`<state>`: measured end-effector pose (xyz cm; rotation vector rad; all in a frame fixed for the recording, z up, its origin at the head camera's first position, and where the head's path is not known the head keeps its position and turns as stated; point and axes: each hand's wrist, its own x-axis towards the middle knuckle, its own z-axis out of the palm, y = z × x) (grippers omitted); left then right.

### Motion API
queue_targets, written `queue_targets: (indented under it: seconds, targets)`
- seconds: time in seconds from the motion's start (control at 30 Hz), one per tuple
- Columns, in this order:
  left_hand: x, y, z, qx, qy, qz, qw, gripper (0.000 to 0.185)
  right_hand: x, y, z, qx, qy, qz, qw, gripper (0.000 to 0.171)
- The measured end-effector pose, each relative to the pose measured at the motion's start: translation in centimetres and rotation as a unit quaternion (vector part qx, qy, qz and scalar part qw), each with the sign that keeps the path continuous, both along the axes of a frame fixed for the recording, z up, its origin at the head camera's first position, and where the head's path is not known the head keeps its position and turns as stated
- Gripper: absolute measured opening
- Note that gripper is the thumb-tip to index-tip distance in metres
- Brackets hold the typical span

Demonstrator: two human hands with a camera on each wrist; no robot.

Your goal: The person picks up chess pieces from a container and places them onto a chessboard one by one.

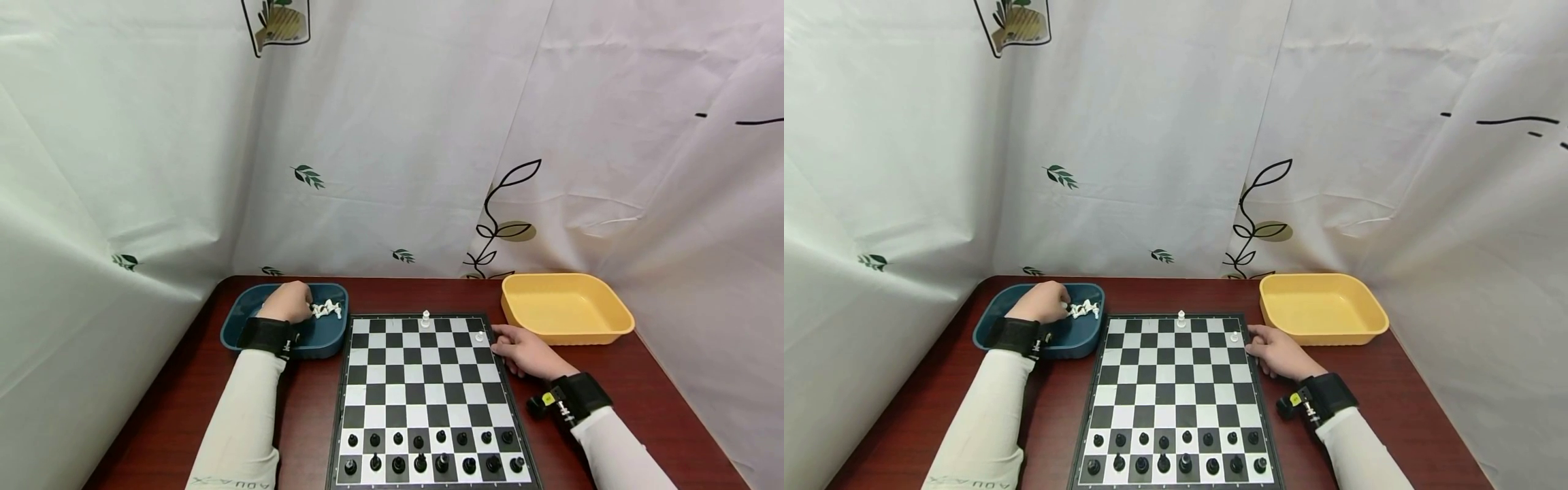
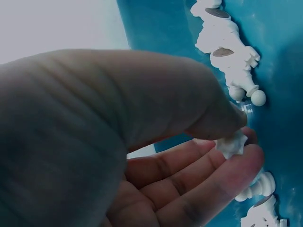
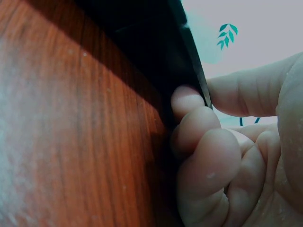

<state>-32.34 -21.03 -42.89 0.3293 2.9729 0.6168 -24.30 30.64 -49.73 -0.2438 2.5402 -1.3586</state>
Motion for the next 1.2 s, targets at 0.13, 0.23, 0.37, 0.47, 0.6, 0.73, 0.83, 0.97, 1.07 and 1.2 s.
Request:
queue_targets:
  seconds: [0.13,0.23,0.37,0.47,0.6,0.73,0.83,0.97,1.07,1.2]
  targets:
    - [0.4,-0.1,0.4,-0.005,0.011,0.0,0.9999,0.017,0.0,0.0,0.0,0.0,0.0,0.0,1.0,0.063]
    - [0.6,-0.1,0.7,-0.011,0.02,-0.003,0.9997,0.024,0.0,0.0,-0.1,0.001,0.0,-0.001,1.0,0.063]
    - [0.8,0.0,1.2,-0.01,0.024,-0.003,0.9997,0.025,0.0,0.0,-0.2,0.002,0.001,-0.003,1.0,0.063]
    - [0.8,-0.1,1.4,-0.012,0.032,-0.003,0.9994,0.021,0.0,0.0,-0.1,0.001,0.0,-0.004,1.0,0.064]
    - [0.7,-0.4,1.7,-0.01,0.041,0.001,0.9991,0.005,0.0,0.0,-0.1,0.002,-0.001,-0.003,1.0,0.064]
    - [0.7,-0.6,2.0,0.002,0.05,-0.003,0.9987,0.023,0.0,0.0,0.0,0.004,-0.001,-0.004,1.0,0.064]
    - [0.8,-0.7,2.2,0.005,0.059,-0.008,0.9982,0.024,0.0,0.1,0.0,0.002,-0.002,-0.003,1.0,0.064]
    - [1.0,-0.6,2.5,0.006,0.083,-0.015,0.9964,0.011,0.1,0.1,0.0,0.0,-0.002,-0.001,1.0,0.065]
    - [1.2,-0.4,2.8,0.009,0.104,-0.016,0.9944,0.011,0.1,0.1,-0.1,0.001,-0.002,-0.003,1.0,0.064]
    - [1.4,-0.2,3.0,0.017,0.124,-0.021,0.9919,0.019,0.1,0.0,-0.1,-0.002,-0.002,-0.001,1.0,0.065]
